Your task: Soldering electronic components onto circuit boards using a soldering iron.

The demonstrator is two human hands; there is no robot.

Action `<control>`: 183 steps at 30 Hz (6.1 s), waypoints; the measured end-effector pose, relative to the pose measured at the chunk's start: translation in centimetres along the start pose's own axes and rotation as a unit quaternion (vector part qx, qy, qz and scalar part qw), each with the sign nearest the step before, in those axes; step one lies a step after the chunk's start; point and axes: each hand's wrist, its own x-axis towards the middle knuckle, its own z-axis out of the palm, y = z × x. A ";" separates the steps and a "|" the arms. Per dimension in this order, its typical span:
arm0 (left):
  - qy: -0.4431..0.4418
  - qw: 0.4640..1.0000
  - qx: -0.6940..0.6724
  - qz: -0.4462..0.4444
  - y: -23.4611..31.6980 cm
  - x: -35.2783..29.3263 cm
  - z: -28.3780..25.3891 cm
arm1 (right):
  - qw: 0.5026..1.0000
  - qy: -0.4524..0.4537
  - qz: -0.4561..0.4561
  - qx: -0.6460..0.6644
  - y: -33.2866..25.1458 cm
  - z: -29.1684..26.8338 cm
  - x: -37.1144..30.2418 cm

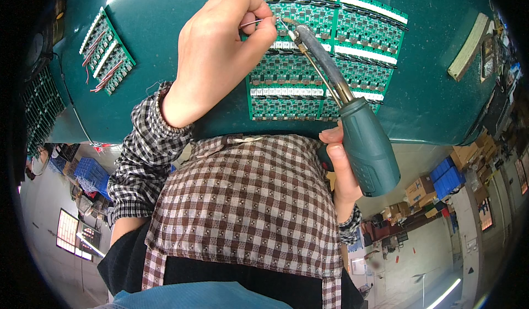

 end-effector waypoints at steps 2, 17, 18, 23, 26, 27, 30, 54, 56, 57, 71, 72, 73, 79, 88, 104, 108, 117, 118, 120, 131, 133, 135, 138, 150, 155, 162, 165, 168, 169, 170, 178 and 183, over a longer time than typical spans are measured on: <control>0.000 1.000 0.000 -0.002 0.0 0.0 0.0 | 1.000 -0.003 -0.001 0.000 0.0 0.0 0.0; -0.003 1.000 0.002 0.002 -0.1 0.0 0.0 | 1.000 0.002 -0.005 0.002 0.2 -0.3 -0.2; -0.003 1.000 0.005 0.001 0.0 0.0 0.0 | 1.000 0.010 -0.008 0.008 0.1 -0.1 -0.1; -0.006 1.000 0.005 0.001 0.0 0.0 -0.1 | 0.999 0.029 -0.018 0.023 -0.2 0.0 0.3; -0.006 1.000 0.003 -0.001 0.1 -0.1 -0.2 | 0.999 0.027 -0.027 0.025 -0.5 -0.1 0.7; -0.007 1.000 0.006 -0.003 0.1 0.0 -0.3 | 0.998 0.030 -0.017 0.059 -0.7 -0.2 0.8; -0.021 1.000 0.008 -0.002 0.2 0.1 -0.5 | 0.996 0.040 -0.012 0.075 -0.9 0.0 1.0; 0.034 0.990 0.118 -0.073 -4.7 0.6 -6.6 | 0.985 0.019 -0.043 0.167 0.8 -2.3 1.7; 0.010 0.988 0.119 -0.100 -4.0 -0.2 -6.8 | 0.985 0.017 -0.045 0.166 0.8 -2.6 1.5; 0.014 0.988 0.120 -0.100 -4.0 -0.2 -6.9 | 0.985 0.021 -0.044 0.163 1.0 -2.6 1.5; 0.014 0.974 0.206 0.091 -2.3 2.4 -6.5 | 0.986 0.037 -0.066 0.147 0.8 -2.1 1.6; 0.012 0.974 0.205 0.091 -2.5 2.4 -6.4 | 0.988 0.018 -0.067 0.137 0.9 -2.2 1.5; 0.026 0.980 0.177 0.083 -2.5 2.5 -6.1 | 0.988 0.020 -0.065 0.136 0.8 -2.2 1.5; -0.011 0.974 0.199 0.106 -3.7 1.7 -5.3 | 0.984 0.040 -0.049 0.165 0.4 -2.1 1.6; -0.016 0.966 0.218 0.137 -3.7 1.2 -6.0 | 0.990 0.035 -0.042 0.129 0.3 -1.9 1.4; -0.098 0.991 0.091 0.026 1.4 1.3 -2.2 | 0.987 0.007 -0.065 0.148 0.7 -3.1 0.9; -0.103 0.991 0.087 0.003 1.4 1.4 -1.9 | 0.991 0.028 -0.038 0.125 0.5 -3.0 0.6; -0.089 0.993 0.070 0.023 1.5 1.7 -0.5 | 0.994 0.055 0.004 0.096 0.4 -2.6 0.0; -0.079 0.994 0.065 0.024 1.2 1.6 -0.4 | 0.994 0.055 0.005 0.095 0.4 -2.5 0.0; -0.070 0.995 0.060 0.023 1.0 1.5 -0.4 | 0.994 0.048 0.008 0.095 0.4 -2.3 0.1; -0.045 0.999 0.008 -0.005 1.1 1.1 0.1 | 0.995 0.046 0.018 0.083 0.2 -1.8 0.0; -0.043 0.999 0.006 -0.004 1.1 1.1 0.2 | 0.996 0.042 0.016 0.080 0.2 -1.7 -0.1; -0.042 0.999 0.004 -0.003 1.1 1.0 0.4 | 0.997 0.037 0.004 0.073 0.3 -1.6 -0.1; -0.033 0.999 0.009 -0.006 1.0 0.8 0.4 | 0.998 0.030 0.006 0.062 0.2 -1.4 0.0; -0.048 0.999 0.009 -0.012 1.0 0.9 0.3 | 0.998 0.032 0.038 0.046 0.0 -1.0 0.0; -0.034 0.999 0.003 -0.009 1.0 0.8 0.3 | 0.998 0.029 0.029 0.049 -0.1 -0.8 0.1; -0.025 1.000 0.008 -0.015 1.1 0.7 0.5 | 0.999 0.024 0.017 0.031 -0.3 -0.5 0.3; -0.022 1.000 0.011 -0.011 1.2 0.7 0.6 | 0.999 0.020 0.018 0.024 -0.3 -0.7 0.3; -0.022 1.000 0.003 -0.011 1.1 0.7 0.6 | 1.000 0.014 0.016 0.017 -0.3 -0.7 0.3; -0.021 1.000 0.003 -0.009 1.1 0.7 0.6 | 1.000 0.015 0.016 0.017 -0.4 -0.7 0.3; -0.021 1.000 0.002 -0.008 1.1 0.7 0.6 | 1.000 0.019 0.017 0.017 -0.4 -0.5 0.3; -0.019 1.000 0.013 -0.006 1.1 0.7 0.7 | 1.000 0.014 0.020 0.019 -0.4 -0.4 0.3; -0.017 1.000 0.014 -0.005 1.1 0.7 0.7 | 1.000 0.011 0.014 0.012 -0.3 -0.5 0.3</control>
